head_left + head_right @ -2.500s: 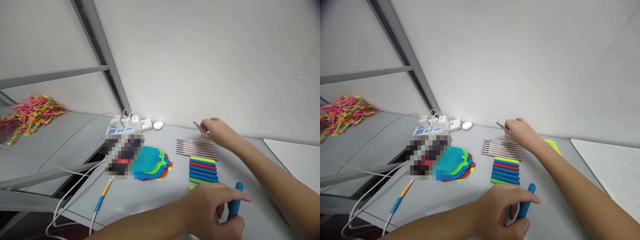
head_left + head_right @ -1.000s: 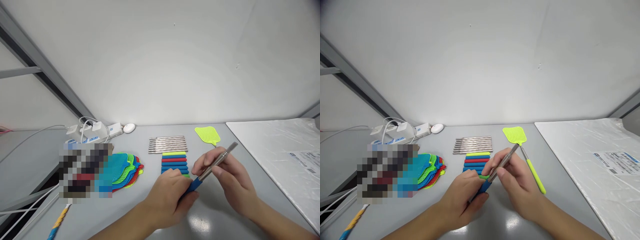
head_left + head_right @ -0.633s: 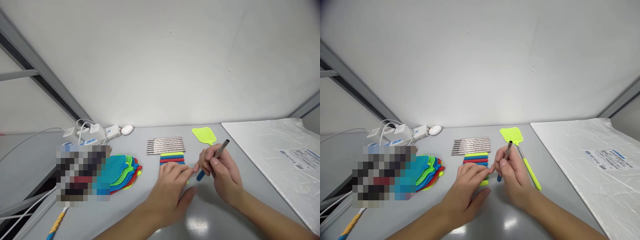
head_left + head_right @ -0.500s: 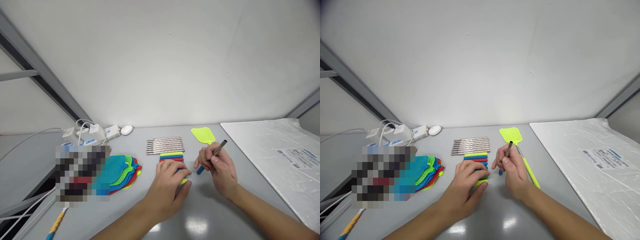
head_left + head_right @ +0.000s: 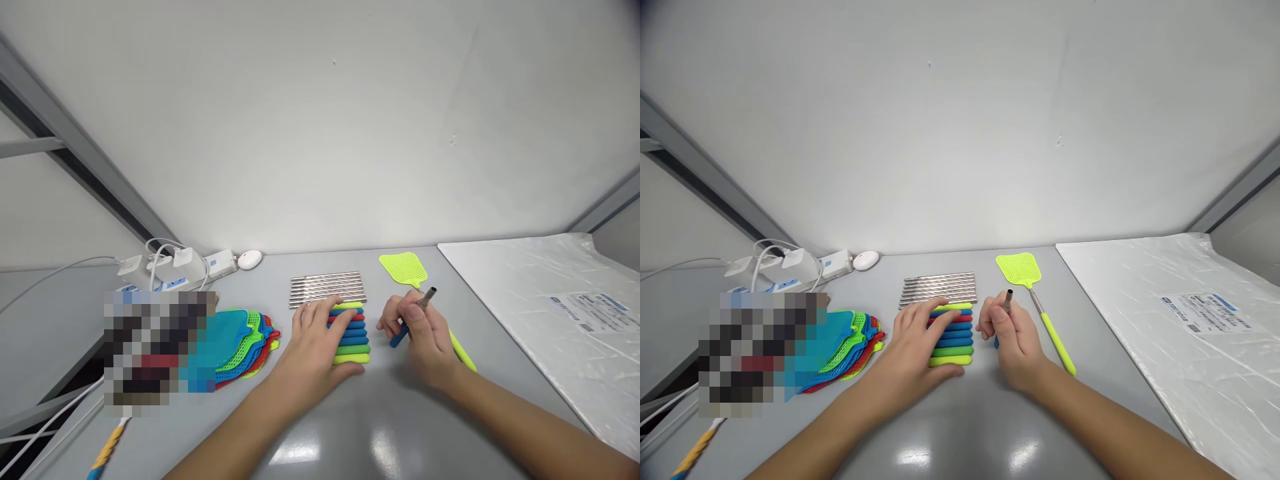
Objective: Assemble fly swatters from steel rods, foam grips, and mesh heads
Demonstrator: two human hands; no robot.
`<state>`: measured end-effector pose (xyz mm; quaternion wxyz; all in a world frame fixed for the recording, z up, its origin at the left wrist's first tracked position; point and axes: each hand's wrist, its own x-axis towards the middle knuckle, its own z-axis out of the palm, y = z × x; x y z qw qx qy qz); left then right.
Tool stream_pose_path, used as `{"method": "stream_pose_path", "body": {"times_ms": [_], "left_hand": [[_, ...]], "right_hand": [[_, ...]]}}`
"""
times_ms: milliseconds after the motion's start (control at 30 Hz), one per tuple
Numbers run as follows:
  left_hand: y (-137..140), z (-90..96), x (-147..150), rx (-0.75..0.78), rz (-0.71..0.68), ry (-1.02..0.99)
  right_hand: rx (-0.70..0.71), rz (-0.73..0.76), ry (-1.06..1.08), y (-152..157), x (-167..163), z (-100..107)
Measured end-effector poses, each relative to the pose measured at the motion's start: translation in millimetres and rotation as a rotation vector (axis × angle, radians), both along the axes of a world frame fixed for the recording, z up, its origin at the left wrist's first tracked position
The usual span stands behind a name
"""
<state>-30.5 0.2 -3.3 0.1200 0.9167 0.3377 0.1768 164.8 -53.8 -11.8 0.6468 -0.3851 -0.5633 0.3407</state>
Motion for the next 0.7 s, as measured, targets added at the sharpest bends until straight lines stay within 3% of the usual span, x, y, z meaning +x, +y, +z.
{"method": "stream_pose_path", "body": {"times_ms": [467, 700], "left_hand": [[1.0, 4.4, -0.1, -0.007, -0.012, -0.003], [4.0, 25.5, -11.0, -0.012, -0.102, -0.044]], "right_hand": [[0.026, -0.078, -0.038, -0.1, -1.4, -23.4], [0.087, -0.038, -0.024, -4.1, -0.8, -26.9]]}}
